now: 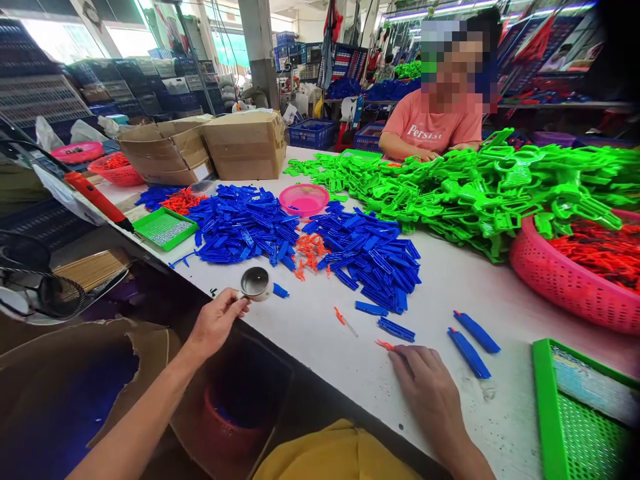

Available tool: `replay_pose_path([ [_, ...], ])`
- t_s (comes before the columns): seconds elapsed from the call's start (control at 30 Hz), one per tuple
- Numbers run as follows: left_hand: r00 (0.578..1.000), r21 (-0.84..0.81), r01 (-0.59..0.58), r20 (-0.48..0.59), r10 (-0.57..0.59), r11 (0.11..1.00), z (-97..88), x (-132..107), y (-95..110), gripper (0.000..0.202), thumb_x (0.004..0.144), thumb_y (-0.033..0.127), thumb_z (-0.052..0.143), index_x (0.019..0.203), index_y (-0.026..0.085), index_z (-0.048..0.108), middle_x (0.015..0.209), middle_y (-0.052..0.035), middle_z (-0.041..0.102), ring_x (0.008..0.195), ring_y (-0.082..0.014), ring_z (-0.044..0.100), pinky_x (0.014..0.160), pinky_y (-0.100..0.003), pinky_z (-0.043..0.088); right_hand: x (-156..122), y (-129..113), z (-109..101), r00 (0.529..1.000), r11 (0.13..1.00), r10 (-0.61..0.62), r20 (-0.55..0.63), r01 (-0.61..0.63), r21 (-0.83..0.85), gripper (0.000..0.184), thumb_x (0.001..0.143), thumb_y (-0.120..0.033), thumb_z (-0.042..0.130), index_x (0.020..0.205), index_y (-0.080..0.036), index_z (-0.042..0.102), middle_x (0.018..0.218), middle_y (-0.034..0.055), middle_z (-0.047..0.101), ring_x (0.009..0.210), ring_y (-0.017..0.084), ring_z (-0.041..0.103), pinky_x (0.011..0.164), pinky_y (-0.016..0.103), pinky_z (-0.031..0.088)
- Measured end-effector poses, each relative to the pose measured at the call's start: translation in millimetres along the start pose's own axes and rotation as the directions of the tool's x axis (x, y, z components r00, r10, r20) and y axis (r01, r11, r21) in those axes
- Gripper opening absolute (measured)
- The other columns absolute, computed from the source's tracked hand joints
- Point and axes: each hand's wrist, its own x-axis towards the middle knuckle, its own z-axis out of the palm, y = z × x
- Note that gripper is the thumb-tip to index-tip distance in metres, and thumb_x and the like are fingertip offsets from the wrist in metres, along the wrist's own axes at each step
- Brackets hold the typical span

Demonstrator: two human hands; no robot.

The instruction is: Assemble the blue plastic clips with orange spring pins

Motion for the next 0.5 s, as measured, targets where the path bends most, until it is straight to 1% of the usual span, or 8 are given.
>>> replay_pose_path([
  [0.07, 0.994, -0.03, -0.052, 0.096, 0.055, 0.998, 10.7, -11, 26, 0.029, 0.091, 0.047, 0.052, 0.088, 0.021, 0.063, 0.082, -0.0015, 0.069, 0.075, -0.016, 0.063, 0.073, -0.028, 0.051, 0, 0, 0, 1.0, 1.0, -0.001, -0.001, 0.001, -0.004, 0.02, 0.1, -0.034, 0.049, 0.098, -0.02, 0.063, 0.091, 0.0082, 0.066, 0.084, 0.021, 0.058, 0.074, 0.035, 0.046],
  [0.13, 0.976, -0.056, -0.089, 0.197, 0.099, 0.994, 19.8, -23, 52, 0.028, 0.094, 0.044, 0.05, 0.089, 0.021, 0.064, 0.082, -0.0017, 0.068, 0.076, -0.0156, 0.062, 0.073, -0.027, 0.05, 0, 1, 1, 1.0, 1.0, -0.008, 0.001, 0.008, -0.007, 0.019, 0.099, -0.034, 0.05, 0.099, -0.019, 0.063, 0.091, 0.0084, 0.066, 0.084, 0.021, 0.057, 0.074, 0.036, 0.047],
  [0.2, 0.943, -0.073, -0.118, 0.303, 0.135, 0.99, 26.7, -33, 77, 0.026, 0.095, 0.042, 0.049, 0.09, 0.021, 0.064, 0.08, -0.0015, 0.068, 0.075, -0.0153, 0.061, 0.07, -0.026, 0.048, 0, 1, 1, 1.0, 1.0, -0.008, 0.0, 0.008, -0.016, 0.02, 0.099, -0.034, 0.051, 0.103, -0.019, 0.063, 0.091, 0.0089, 0.066, 0.084, 0.022, 0.057, 0.075, 0.037, 0.047],
  [0.27, 0.907, -0.096, -0.155, 0.381, 0.18, 0.983, 31.0, -42, 101, 0.025, 0.096, 0.041, 0.049, 0.088, 0.022, 0.062, 0.076, -0.0009, 0.066, 0.072, -0.0149, 0.06, 0.067, -0.025, 0.047, 1, 1, 1, 1.0, 1.0, -0.001, -0.006, 0.0, -0.024, 0.021, 0.098, -0.035, 0.052, 0.105, -0.019, 0.063, 0.092, 0.0092, 0.066, 0.085, 0.023, 0.057, 0.076, 0.038, 0.047],
  [0.33, 0.861, -0.132, -0.193, 0.451, 0.232, 0.972, 32.9, -49, 125, 0.021, 0.096, 0.038, 0.05, 0.086, 0.023, 0.062, 0.076, -0.0002, 0.065, 0.07, -0.0141, 0.058, 0.066, -0.024, 0.046, 1, 0, 0, 1.0, 1.0, 0.001, -0.007, -0.001, -0.02, 0.02, 0.099, -0.034, 0.051, 0.103, -0.019, 0.063, 0.092, 0.0089, 0.066, 0.084, 0.022, 0.057, 0.075, 0.037, 0.047],
  [0.4, 0.811, -0.181, -0.205, 0.519, 0.27, 0.962, 33.2, -53, 148, 0.018, 0.095, 0.036, 0.052, 0.086, 0.024, 0.062, 0.077, -0.0004, 0.066, 0.069, -0.0138, 0.058, 0.065, -0.024, 0.047, 1, 0, 0, 1.0, 1.0, 0.001, -0.005, -0.001, -0.004, 0.022, 0.1, -0.034, 0.048, 0.1, -0.02, 0.065, 0.09, 0.0086, 0.066, 0.083, 0.021, 0.056, 0.074, 0.036, 0.047],
  [0.5, 0.722, -0.24, -0.169, 0.63, 0.286, 0.956, 32.3, -57, 177, 0.012, 0.093, 0.035, 0.056, 0.088, 0.027, 0.064, 0.079, -0.0013, 0.068, 0.069, -0.0151, 0.061, 0.065, -0.025, 0.049, 1, 0, 2, 1.0, 1.0, 0.024, -0.012, -0.024, -0.01, 0.026, 0.101, -0.035, 0.045, 0.098, -0.02, 0.066, 0.088, 0.0079, 0.065, 0.083, 0.021, 0.056, 0.073, 0.036, 0.046],
])
